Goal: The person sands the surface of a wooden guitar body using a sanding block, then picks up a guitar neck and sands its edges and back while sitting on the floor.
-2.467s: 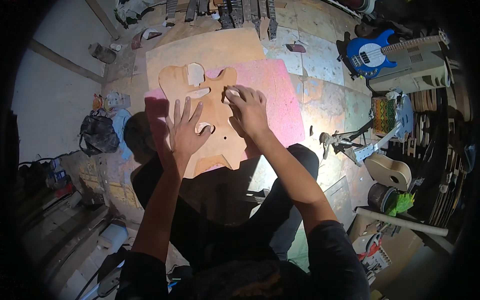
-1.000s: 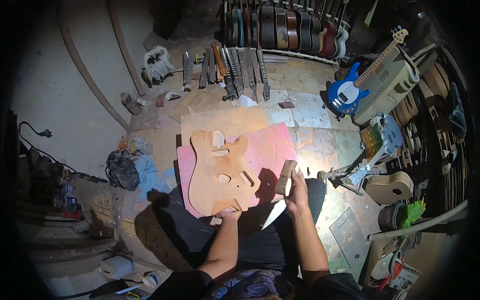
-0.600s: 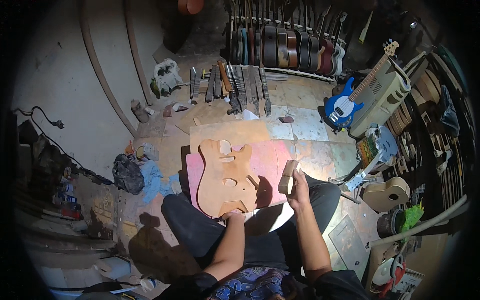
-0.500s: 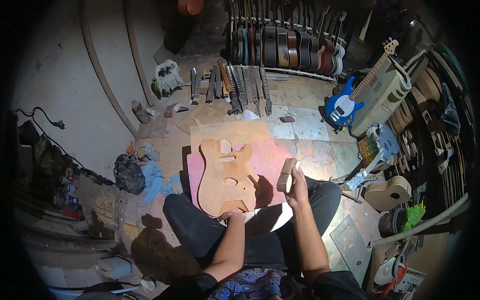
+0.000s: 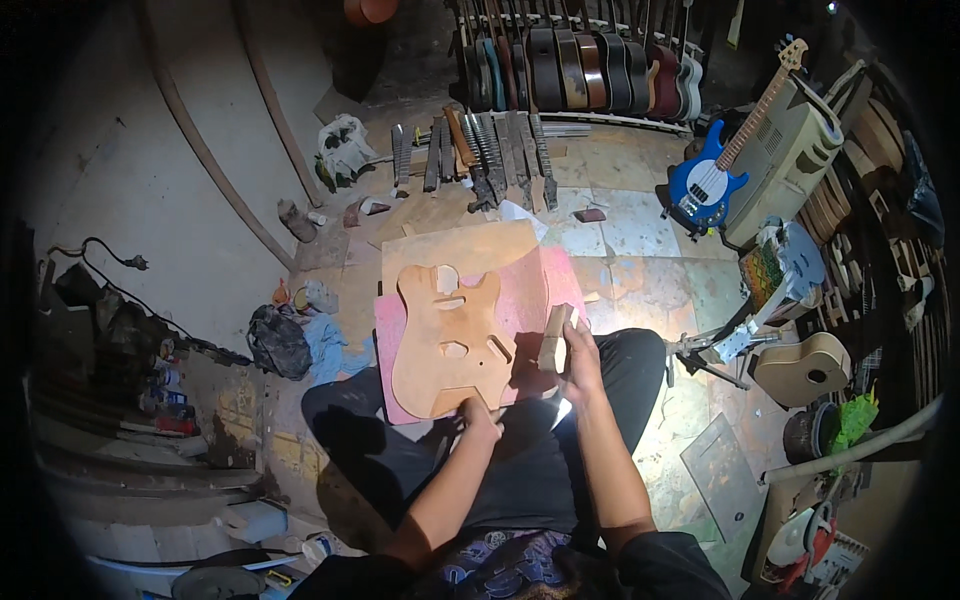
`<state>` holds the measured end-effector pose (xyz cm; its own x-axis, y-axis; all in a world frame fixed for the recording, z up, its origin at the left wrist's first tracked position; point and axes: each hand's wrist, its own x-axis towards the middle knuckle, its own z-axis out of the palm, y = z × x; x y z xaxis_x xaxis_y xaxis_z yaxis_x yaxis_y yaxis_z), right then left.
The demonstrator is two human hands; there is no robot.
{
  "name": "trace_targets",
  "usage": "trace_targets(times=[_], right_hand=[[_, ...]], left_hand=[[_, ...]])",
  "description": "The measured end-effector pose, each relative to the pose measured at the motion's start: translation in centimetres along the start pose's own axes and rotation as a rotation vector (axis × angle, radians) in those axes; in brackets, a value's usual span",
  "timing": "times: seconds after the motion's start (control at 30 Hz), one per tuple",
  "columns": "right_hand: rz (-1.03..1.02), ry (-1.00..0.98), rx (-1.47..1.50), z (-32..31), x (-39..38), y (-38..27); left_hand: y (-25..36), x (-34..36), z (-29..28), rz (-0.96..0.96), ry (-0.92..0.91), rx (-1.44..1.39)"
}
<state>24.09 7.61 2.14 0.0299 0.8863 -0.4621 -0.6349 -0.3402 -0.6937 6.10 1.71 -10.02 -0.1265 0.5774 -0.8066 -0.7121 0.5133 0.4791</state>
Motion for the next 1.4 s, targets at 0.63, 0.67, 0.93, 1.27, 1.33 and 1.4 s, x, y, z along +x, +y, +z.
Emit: trace_targets(times=[0.63,0.67,0.93,1.27,1.33,1.4], right_hand=[[-0.237,0.248,-0.323,-5.3,10.0,-1.6],[-0.124,0.231,-0.329,-8.3,11.6,-1.1],[0.065,0.272,-0.422,-10.4,17.9,5.3],[0.055,0.172,-0.747,-4.3,19.4,5.5],[0.024,0.137,-0.698,-3.2,19.4,5.3],[-0.108,0.121,-0.839,-1.5,19.3,5.7]], left_hand=[[4.5,-1.9,1.2,0.890,-0.400,1.331],[3.7,-2.4,4.2,0.880,-0.555,1.456],[-3.0,4.3,5.4,1.030,-0.615,2.069],[18.3,3.8,-0.2,0.926,0.198,1.682],[20.9,5.6,-1.3,0.796,0.320,1.767],[21.3,8.1,-2.3,0.638,0.250,1.659]])
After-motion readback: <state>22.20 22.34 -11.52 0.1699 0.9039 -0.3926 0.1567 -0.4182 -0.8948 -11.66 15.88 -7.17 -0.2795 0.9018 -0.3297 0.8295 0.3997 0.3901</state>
